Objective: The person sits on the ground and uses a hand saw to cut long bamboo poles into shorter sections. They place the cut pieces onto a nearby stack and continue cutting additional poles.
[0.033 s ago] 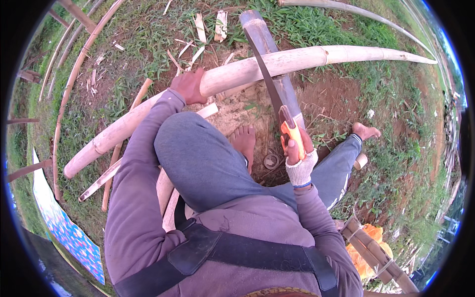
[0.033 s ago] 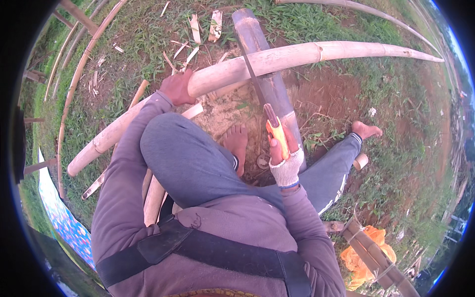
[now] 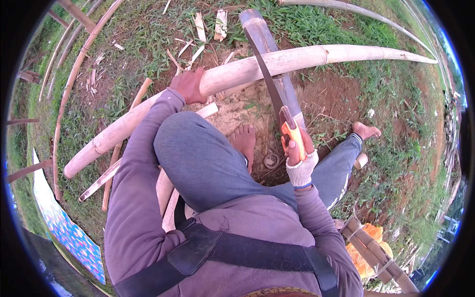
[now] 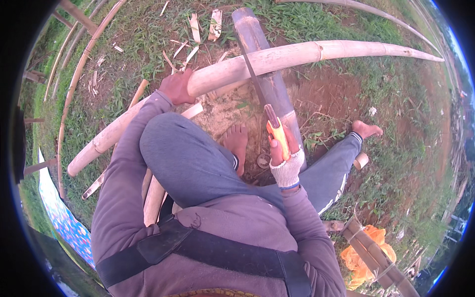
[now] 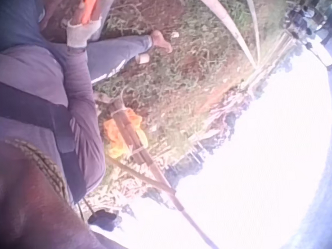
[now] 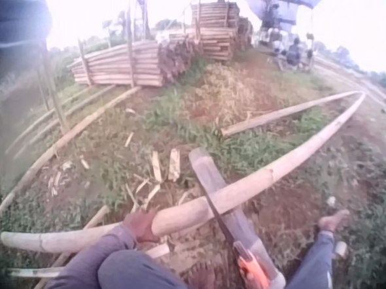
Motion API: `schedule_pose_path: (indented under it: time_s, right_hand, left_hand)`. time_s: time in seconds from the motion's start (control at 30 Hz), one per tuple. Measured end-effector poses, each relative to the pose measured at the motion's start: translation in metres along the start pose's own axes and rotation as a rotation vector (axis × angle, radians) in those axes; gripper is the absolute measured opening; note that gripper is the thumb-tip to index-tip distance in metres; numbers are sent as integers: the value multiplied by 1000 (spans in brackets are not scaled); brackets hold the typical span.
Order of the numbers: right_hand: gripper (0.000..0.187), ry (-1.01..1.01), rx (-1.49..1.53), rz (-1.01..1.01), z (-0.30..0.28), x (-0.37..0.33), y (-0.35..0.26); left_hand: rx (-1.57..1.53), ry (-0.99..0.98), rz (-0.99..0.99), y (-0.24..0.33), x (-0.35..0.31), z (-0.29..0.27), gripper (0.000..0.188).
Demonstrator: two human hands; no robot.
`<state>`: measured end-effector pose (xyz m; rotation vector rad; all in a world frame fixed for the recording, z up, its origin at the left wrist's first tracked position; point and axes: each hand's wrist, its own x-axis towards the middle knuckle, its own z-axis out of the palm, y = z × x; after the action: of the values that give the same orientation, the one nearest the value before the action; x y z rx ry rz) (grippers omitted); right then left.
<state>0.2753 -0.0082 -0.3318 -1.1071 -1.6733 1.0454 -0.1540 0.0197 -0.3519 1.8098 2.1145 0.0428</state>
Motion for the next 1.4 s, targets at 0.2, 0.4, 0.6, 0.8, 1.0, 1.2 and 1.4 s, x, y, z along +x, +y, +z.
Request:
schedule_pose_path:
  time_s: [0.2, 0.4, 0.6, 0.8, 1.0, 1.2, 1.4]
  right_hand:
    - [50, 15, -106, -42, -3, -2, 2]
    - [54, -20, -69, 217, -38, -54, -26]
    - [48, -40, 15, 206, -7, -8, -7]
    - [41, -21, -150, -46, 43, 85, -5]
    - [61, -75, -121, 207, -49, -49, -25]
    - [45, -3, -94, 45, 24, 44, 3]
    - [40, -16, -173, -60, 34, 66, -10]
  left_hand:
    - [-19, 11, 9, -2, 7, 1, 78]
    - [-20, 5, -9, -8, 11, 9, 79]
    - [-7, 14, -29, -2, 11, 8, 81]
    - [-14, 16, -51, 2, 9, -2, 81]
    - [-9, 4, -55, -4, 5, 3, 82]
    - [2, 1, -36, 4, 15, 5, 85]
    - [-11, 8, -44, 3, 5, 0, 83]
